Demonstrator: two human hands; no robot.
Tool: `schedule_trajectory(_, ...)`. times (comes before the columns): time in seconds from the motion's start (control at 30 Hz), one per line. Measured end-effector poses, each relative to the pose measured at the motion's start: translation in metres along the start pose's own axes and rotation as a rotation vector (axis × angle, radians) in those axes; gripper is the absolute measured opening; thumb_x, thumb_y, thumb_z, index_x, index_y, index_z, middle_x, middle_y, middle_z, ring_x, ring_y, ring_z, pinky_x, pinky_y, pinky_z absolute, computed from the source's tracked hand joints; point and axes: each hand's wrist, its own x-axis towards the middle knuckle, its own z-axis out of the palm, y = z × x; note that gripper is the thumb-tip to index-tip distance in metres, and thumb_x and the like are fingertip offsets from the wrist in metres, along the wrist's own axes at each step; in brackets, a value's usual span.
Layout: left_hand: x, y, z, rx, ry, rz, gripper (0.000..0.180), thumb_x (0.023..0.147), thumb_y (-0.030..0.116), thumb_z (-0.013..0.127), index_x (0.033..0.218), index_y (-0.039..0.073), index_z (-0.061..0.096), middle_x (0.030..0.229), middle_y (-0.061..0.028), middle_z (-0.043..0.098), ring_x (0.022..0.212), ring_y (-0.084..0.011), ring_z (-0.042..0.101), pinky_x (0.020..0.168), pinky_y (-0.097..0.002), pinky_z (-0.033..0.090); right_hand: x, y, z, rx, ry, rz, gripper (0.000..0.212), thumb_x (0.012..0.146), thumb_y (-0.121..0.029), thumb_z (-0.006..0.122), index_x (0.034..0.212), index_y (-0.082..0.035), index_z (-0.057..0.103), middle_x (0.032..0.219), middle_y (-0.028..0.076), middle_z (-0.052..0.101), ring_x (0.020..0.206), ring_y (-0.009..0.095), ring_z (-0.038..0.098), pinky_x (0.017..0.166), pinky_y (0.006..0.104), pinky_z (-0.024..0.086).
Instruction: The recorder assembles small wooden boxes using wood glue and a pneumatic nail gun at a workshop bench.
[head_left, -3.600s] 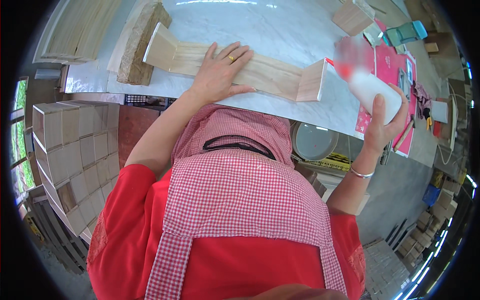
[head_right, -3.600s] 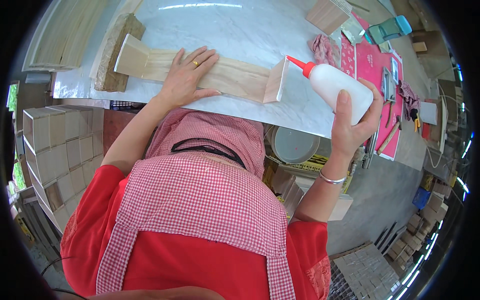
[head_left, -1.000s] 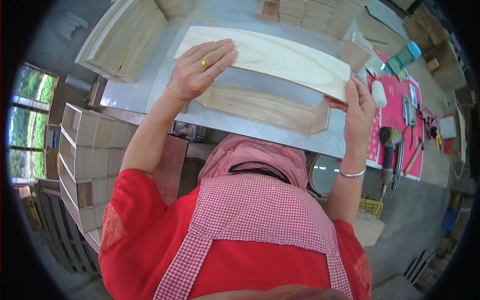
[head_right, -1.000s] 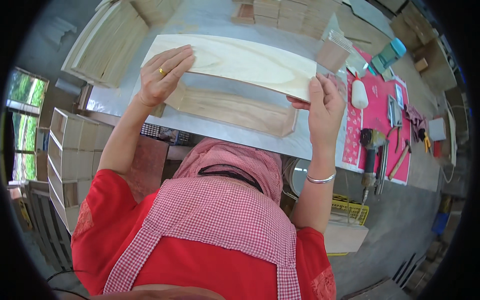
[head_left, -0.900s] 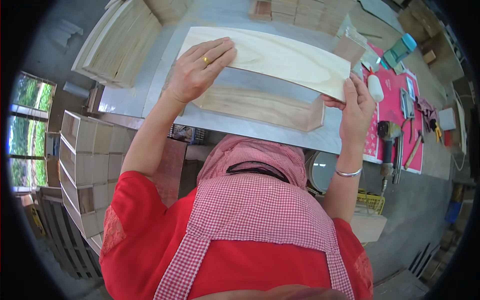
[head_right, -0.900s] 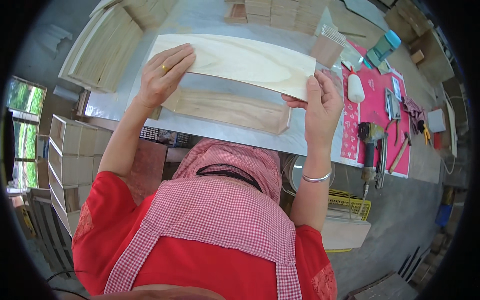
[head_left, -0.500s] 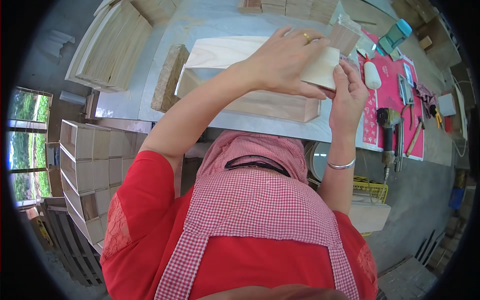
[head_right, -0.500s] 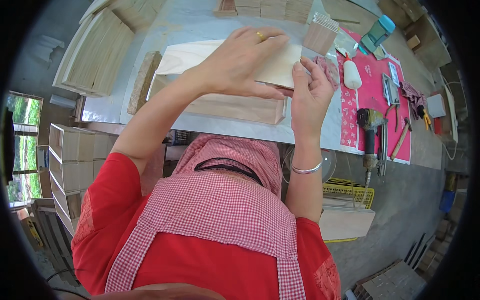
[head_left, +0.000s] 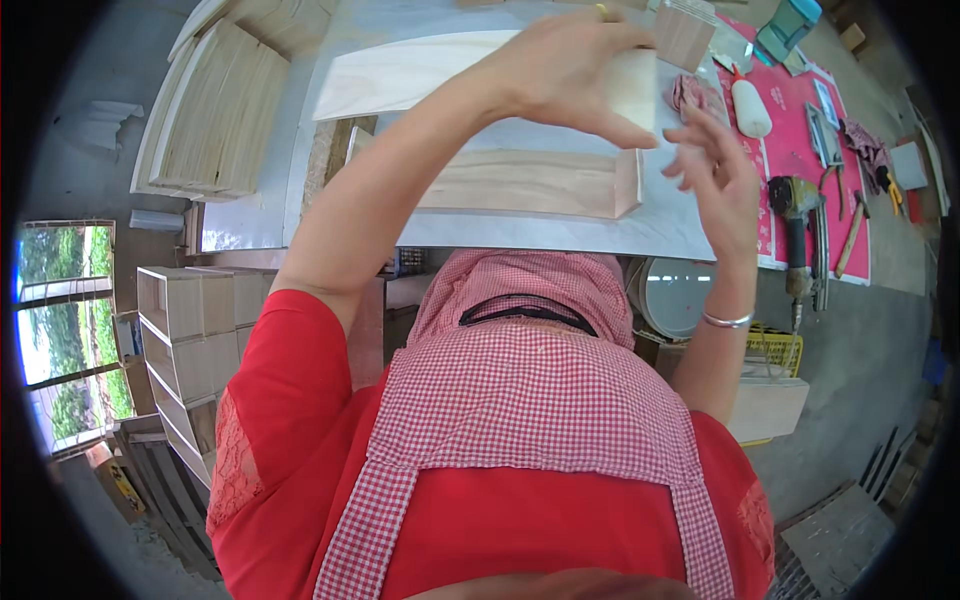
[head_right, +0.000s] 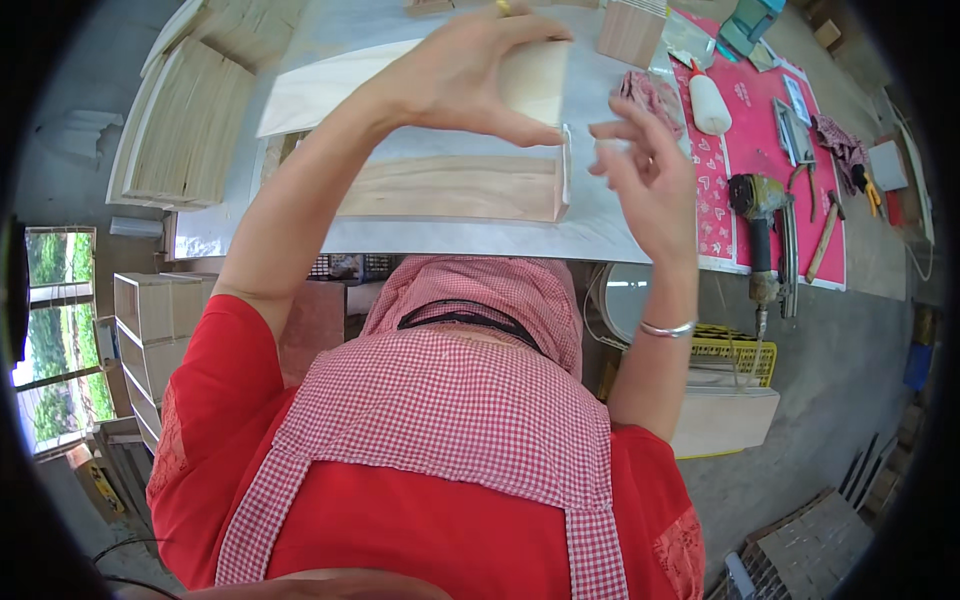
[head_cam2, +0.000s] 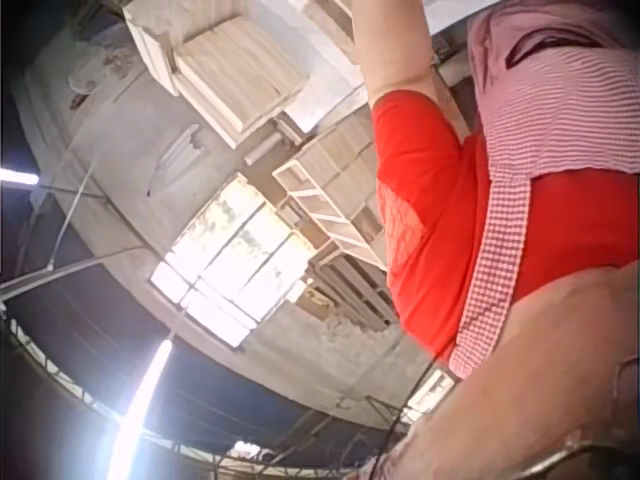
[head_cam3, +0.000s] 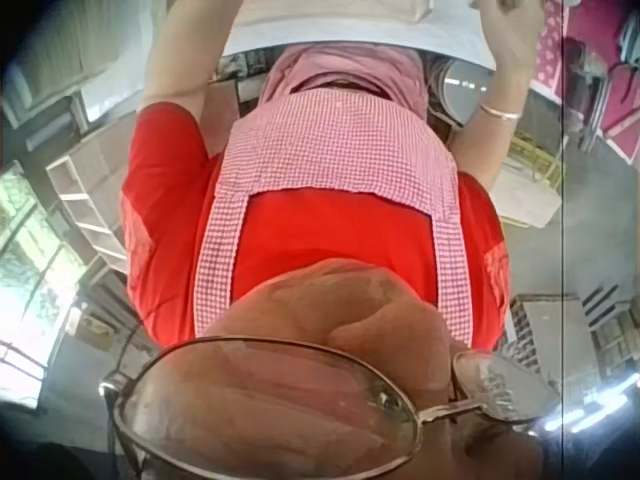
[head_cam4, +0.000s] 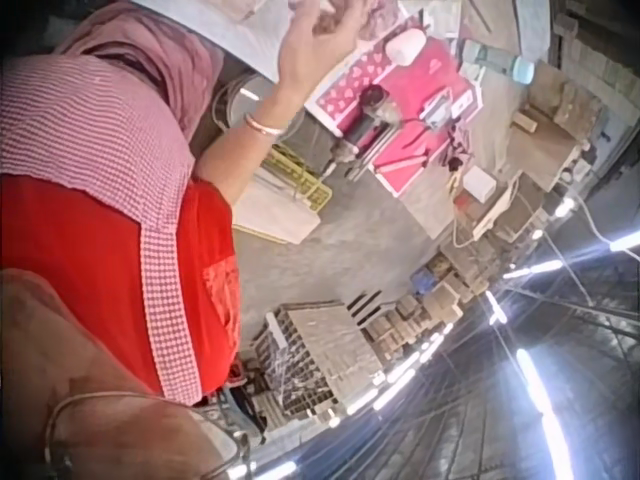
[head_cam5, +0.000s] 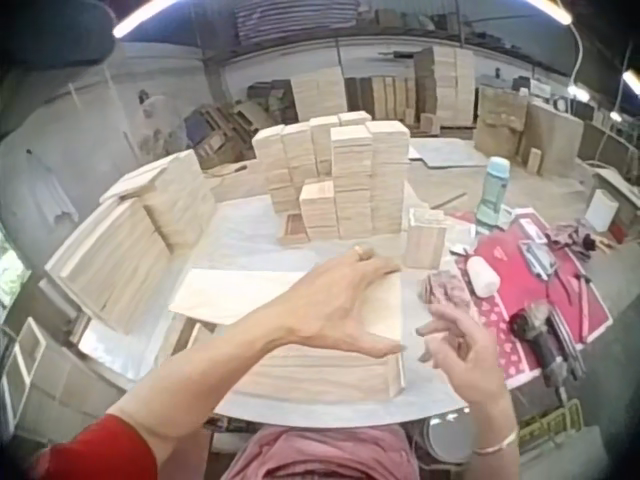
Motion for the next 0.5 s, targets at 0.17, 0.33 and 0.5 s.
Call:
schedule_trajectory(0.17, -0.038, -0.011, -0.003, 0.111, -0.027, -0.067, 0.078, 0.059, 0.042, 0.085, 0.119, -0.001, 0.059, 0.111, -0.0192, 0.061, 0.103, -0.0363, 0.062, 0.089, -0.0439, 0.05, -0.025, 0.051, -0.014, -0.394, -0.228, 0.021, 0.086, 0.072, -0.004, 0.079, 0.149, -0.005, 0.04, 0.132, 0.011, 0.058, 0.086, 0.013, 0.062, 0.067, 0.0259, 0.053)
schedule_trajectory(0.33, -0.059, -0.002, 0.012, 0.079, -0.098, -0.201, 0.081, 0.057, 0.039, 0.085, 0.124, 0.002, 0.058, 0.116, -0.018, 0.058, 0.104, -0.0372, 0.06, 0.09, -0.0434, 0.05, -0.012, 0.06, 0.012, -0.361, -0.284, 0.041, 0.106, 0.061, -0.007, 0.087, 0.153, -0.01, 0.034, 0.144, 0.009, 0.049, 0.077, 0.015, 0.061, 0.066, 0.0262, 0.052)
schedule_trajectory(0.5, -0.064, 0.011, 0.028, 0.115, -0.115, -0.248, 0.084, 0.057, 0.041, 0.085, 0.126, 0.003, 0.057, 0.119, -0.0174, 0.057, 0.108, -0.0367, 0.058, 0.093, -0.0445, 0.046, -0.002, 0.072, 0.026, -0.288, -0.312, 0.01, 0.103, 0.062, -0.007, 0.087, 0.151, -0.01, 0.036, 0.14, 0.009, 0.051, 0.074, 0.015, 0.059, 0.067, 0.0266, 0.053)
